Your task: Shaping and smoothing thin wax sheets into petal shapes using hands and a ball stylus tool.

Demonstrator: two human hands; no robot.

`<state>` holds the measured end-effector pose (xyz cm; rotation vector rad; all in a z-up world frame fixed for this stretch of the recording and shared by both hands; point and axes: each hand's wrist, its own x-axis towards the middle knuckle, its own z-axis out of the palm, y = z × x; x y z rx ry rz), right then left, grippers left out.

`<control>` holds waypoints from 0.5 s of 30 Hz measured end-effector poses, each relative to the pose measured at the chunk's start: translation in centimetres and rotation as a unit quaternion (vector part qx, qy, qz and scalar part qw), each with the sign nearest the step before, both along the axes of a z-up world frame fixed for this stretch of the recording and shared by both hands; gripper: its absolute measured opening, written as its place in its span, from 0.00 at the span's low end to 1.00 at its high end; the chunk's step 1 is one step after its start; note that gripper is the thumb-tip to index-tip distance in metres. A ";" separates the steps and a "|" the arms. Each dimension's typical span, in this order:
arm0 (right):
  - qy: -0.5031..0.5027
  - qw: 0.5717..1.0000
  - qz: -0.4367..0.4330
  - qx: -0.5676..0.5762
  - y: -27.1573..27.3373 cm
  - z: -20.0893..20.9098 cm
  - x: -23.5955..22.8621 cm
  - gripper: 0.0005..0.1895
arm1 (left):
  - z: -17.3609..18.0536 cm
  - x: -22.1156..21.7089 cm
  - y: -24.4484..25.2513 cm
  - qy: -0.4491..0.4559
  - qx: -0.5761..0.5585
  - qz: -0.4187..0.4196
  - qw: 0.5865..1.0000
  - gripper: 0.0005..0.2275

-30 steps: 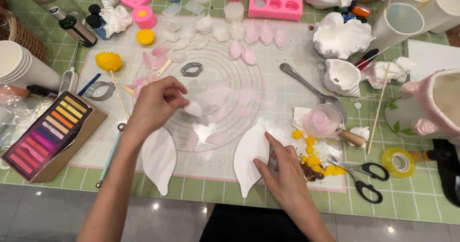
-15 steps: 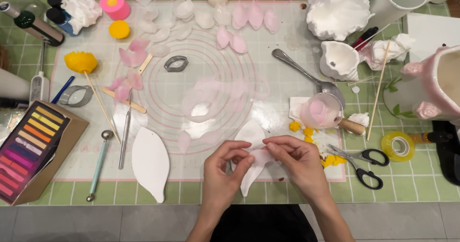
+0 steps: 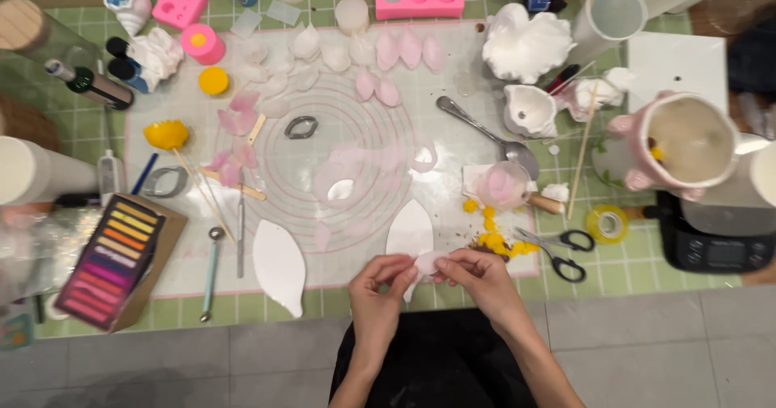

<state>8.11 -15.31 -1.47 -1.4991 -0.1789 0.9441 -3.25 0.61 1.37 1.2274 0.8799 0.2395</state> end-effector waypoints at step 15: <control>0.011 0.994 -0.058 -0.093 -0.2 0.1 -4.2 0.21 | -2.4 -1.5 1.9 0.009 -0.080 -0.095 0.992 0.08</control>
